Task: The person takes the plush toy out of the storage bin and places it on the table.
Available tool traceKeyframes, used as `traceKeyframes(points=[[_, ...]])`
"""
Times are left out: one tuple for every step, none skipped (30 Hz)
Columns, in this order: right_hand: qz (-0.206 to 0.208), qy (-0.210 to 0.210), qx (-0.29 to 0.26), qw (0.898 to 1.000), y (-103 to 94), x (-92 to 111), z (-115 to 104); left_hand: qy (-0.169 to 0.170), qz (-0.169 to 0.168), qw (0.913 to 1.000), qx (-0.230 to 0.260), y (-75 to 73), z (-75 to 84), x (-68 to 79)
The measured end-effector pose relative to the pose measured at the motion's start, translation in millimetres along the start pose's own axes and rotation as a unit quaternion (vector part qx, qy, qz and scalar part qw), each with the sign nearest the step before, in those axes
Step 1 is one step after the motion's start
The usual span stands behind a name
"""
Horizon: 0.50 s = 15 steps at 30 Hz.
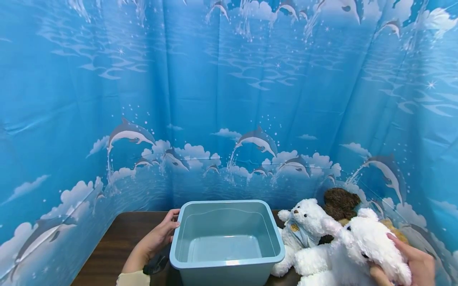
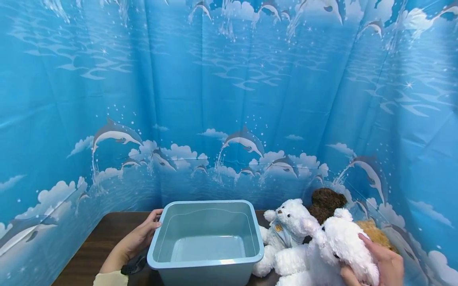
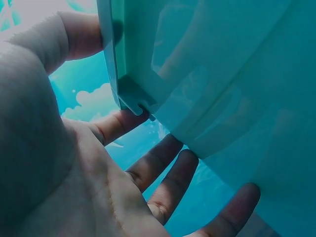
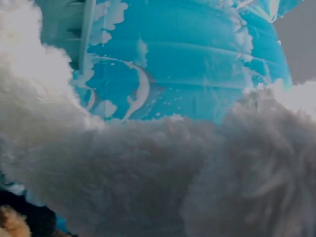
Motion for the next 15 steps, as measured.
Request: traceKeyframes(points=[[-0.027,0.033,0.028,0.999,2.6,0.4,9.0,0.002,-0.005,1.0,0.001,1.4,0.9,0.3],[-0.049,0.063,0.053,0.995,4.9,1.3,17.4,0.003,-0.008,1.0,0.0,2.3,1.3,0.4],[-0.07,0.082,0.078,0.991,7.8,3.5,24.7,0.004,-0.011,0.9999,0.0,3.3,2.0,0.4],[-0.098,0.096,0.091,0.986,11.7,5.5,32.1,0.004,-0.011,0.9999,0.0,3.7,2.5,0.3],[-0.116,0.106,0.098,0.983,14.9,9.0,38.8,0.005,-0.011,0.9999,-0.002,4.0,2.8,0.2],[-0.144,0.124,0.114,0.975,19.2,11.8,45.7,0.006,-0.012,0.9999,-0.003,4.1,3.0,0.1],[-0.169,0.144,0.122,0.967,23.7,13.8,52.4,0.006,-0.011,0.9999,-0.006,4.1,3.2,0.0],[-0.189,0.162,0.125,0.96,27.9,16.8,58.6,0.007,-0.011,0.9999,-0.007,4.1,3.1,0.0],[-0.218,0.18,0.133,0.95,32.3,19.5,65.7,0.007,-0.012,0.9999,-0.009,4.1,3.2,-0.1],[-0.25,0.203,0.136,0.937,36.6,22.2,73.3,0.007,-0.013,0.9998,-0.01,4.1,3.1,-0.2],[-0.272,0.22,0.136,0.927,40.3,25.1,80.9,0.007,-0.013,0.9998,-0.011,4.2,3.1,-0.2],[-0.302,0.241,0.142,0.912,43.9,27.5,89.1,0.008,-0.014,0.9998,-0.012,4.3,3.3,-0.2],[-0.319,0.256,0.138,0.902,46.2,30.4,97.0,0.008,-0.015,0.9998,-0.011,4.4,3.3,-0.3],[-0.334,0.27,0.132,0.894,48.1,33.4,104.4,0.009,-0.015,0.9998,-0.01,4.5,3.5,-0.4],[-0.348,0.284,0.124,0.885,50.3,36.7,111.8,0.009,-0.015,0.9998,-0.01,4.5,3.8,-0.6]])
Point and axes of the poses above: each hand's wrist, its own x-axis away from the middle knuckle, its own y-axis out of the palm, z = x × y, the point moved 7 cm from there along -x, towards the middle knuckle, and after that the axes turned 8 degrees about y, right-handed, at the moved point
